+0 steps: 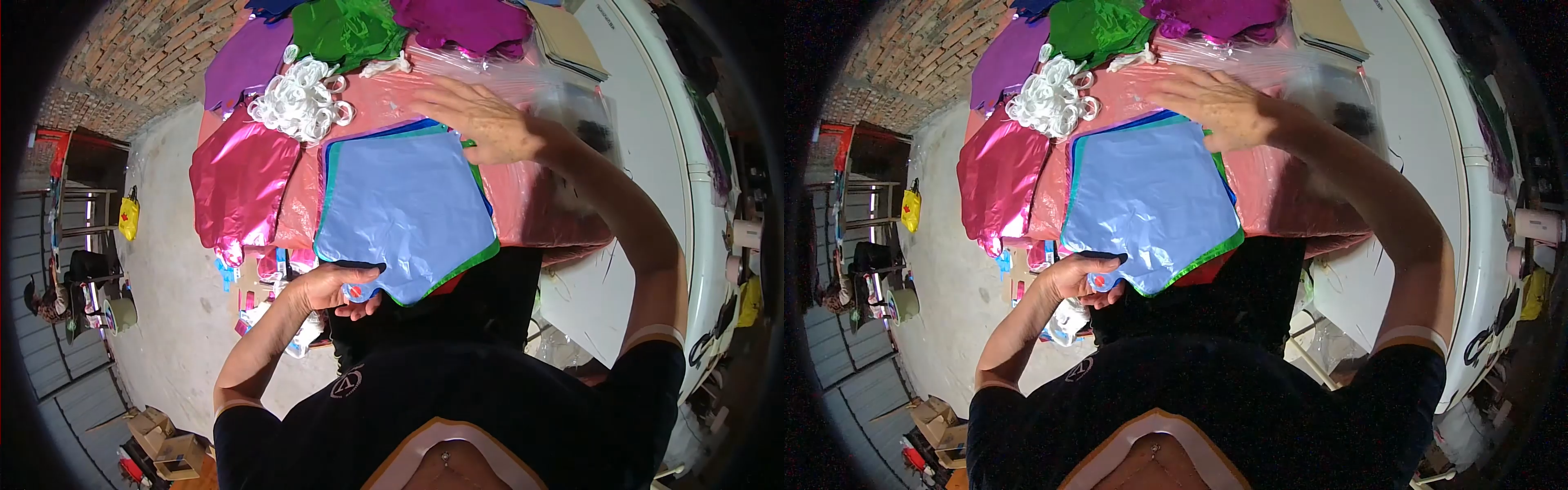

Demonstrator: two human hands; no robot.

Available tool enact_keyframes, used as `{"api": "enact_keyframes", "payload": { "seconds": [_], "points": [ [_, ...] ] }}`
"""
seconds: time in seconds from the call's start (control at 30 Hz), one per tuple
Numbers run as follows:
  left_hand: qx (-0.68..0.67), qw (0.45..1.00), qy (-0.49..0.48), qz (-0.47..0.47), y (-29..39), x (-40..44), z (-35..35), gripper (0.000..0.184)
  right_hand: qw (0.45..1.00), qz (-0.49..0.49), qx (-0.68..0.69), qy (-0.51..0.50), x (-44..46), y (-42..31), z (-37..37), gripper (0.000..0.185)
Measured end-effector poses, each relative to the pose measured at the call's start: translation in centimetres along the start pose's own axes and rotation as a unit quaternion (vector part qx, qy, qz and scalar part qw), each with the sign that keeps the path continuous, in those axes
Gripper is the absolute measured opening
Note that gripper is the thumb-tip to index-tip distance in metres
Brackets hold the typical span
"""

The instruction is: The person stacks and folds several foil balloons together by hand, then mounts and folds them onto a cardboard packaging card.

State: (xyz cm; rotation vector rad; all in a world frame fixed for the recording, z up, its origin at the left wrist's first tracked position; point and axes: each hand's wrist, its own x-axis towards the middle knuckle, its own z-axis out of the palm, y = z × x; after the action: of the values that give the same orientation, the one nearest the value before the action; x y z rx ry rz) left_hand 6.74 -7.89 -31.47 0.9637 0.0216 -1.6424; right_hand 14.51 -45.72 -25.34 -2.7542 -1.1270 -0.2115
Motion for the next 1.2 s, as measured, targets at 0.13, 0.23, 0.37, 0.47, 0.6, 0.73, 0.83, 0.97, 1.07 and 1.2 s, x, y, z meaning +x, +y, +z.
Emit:
{"api": "enact_keyframes", "payload": {
  "seconds": [0.13, 0.23, 0.37, 0.47, 0.6, 0.73, 0.83, 0.97, 1.07, 1.2],
  "points": [
    [-0.008, 1.0, -0.011, 0.022, 0.8, -0.3, 1.3, 0.052, 0.991, 0.029, 0.047, -0.122, 2.1, -0.8, -1.3, 0.085],
    [-0.014, 0.999, -0.005, 0.045, 1.0, -0.3, 2.0, 0.054, 0.976, 0.047, 0.058, -0.203, 2.7, -0.4, -2.3, 0.082],
    [-0.004, 0.999, -0.031, 0.017, 0.0, 0.1, 0.3, 0.053, 1.0, -0.006, 0.002, 0.03, 1.0, 0.5, -0.1, 0.07],
    [-0.006, 1.0, -0.01, 0.018, 0.5, -0.3, 1.4, 0.049, 0.997, -0.017, 0.025, -0.065, 0.5, -0.3, -0.8, 0.065],
    [0.004, 1.0, -0.011, 0.01, 0.8, 0.0, 1.7, 0.043, 0.998, 0.035, 0.013, -0.057, 0.9, -0.8, -1.4, 0.054],
    [0.026, 0.999, -0.012, -0.022, 1.1, 0.2, 1.9, 0.041, 0.999, 0.013, 0.04, -0.03, 0.8, -0.5, -0.4, 0.045],
    [0.009, 0.999, 0.035, -0.019, 0.7, -0.3, 2.5, 0.047, 0.996, 0.019, 0.057, -0.059, 1.2, -0.8, -1.0, 0.044],
    [-0.002, 0.999, 0.045, 0.002, 0.1, -0.8, 2.3, 0.05, 0.998, -0.001, 0.056, -0.011, 1.1, 0.0, 0.0, 0.052],
    [-0.067, 0.997, 0.004, 0.023, -0.9, -0.7, 1.3, 0.05, 0.977, 0.073, 0.109, -0.168, 2.1, 0.6, -2.0, 0.061],
    [-0.072, 0.995, -0.013, 0.064, -1.4, -0.3, 1.8, 0.049, 0.993, -0.004, 0.104, -0.059, 0.6, 2.1, -2.5, 0.077]
  ]
}}
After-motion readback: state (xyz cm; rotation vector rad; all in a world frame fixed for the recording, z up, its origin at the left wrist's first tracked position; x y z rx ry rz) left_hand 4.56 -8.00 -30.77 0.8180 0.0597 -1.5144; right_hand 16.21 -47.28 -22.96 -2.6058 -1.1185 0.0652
